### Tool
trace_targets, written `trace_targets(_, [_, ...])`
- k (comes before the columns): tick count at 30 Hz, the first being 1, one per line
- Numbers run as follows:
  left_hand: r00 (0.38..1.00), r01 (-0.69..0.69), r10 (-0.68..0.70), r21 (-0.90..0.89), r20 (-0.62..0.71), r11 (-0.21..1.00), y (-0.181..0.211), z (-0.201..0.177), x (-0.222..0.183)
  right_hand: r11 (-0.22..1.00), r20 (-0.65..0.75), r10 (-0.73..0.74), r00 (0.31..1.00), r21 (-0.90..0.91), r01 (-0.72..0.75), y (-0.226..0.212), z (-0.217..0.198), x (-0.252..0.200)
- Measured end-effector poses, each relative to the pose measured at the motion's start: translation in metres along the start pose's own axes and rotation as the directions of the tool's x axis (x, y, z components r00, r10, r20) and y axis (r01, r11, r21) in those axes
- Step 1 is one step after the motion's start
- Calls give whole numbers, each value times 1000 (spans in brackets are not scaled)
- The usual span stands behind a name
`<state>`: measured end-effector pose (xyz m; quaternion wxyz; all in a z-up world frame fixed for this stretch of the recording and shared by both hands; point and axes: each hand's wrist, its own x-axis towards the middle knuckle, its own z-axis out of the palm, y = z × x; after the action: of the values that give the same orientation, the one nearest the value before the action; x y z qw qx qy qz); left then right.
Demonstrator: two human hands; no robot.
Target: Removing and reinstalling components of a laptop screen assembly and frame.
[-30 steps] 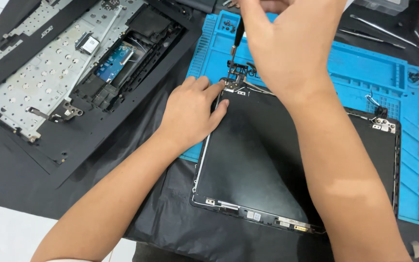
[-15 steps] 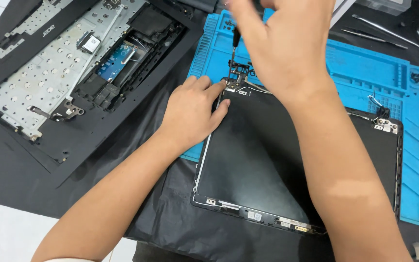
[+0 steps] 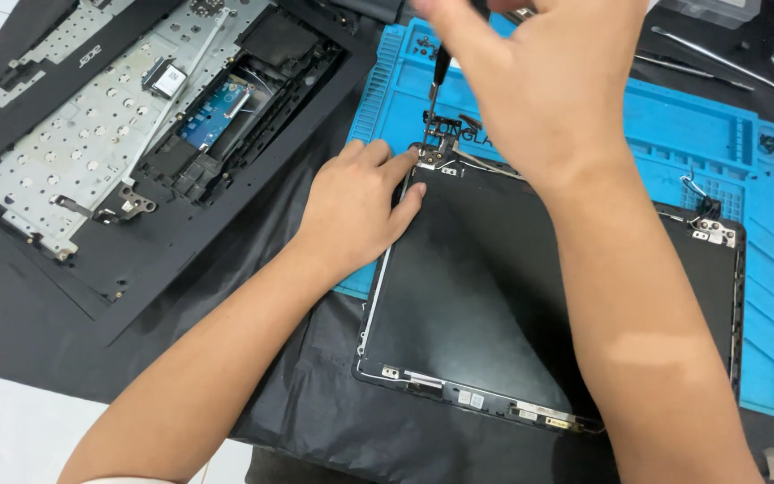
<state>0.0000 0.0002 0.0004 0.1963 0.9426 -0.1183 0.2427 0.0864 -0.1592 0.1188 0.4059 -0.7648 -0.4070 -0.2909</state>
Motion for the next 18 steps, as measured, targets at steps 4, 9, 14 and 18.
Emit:
trace_targets(4, [1000,3,-3,8,5,1000,0,0,0,987,-17,-116,993,108,117,14,2,-8])
trace_targets(9, [1000,0,0,10,1,1000,1,-1,0,998,-76,-56,996,21,57,8,4,-3])
trace_targets(14, [1000,-10,10,6,-9,1000,0,-1,-1,989,-56,-131,990,66,135,15,6,-9])
trace_targets(18, [1000,-15,15,11,-12,1000,0,-1,-1,990,-64,-87,994,105,93,17,7,-8])
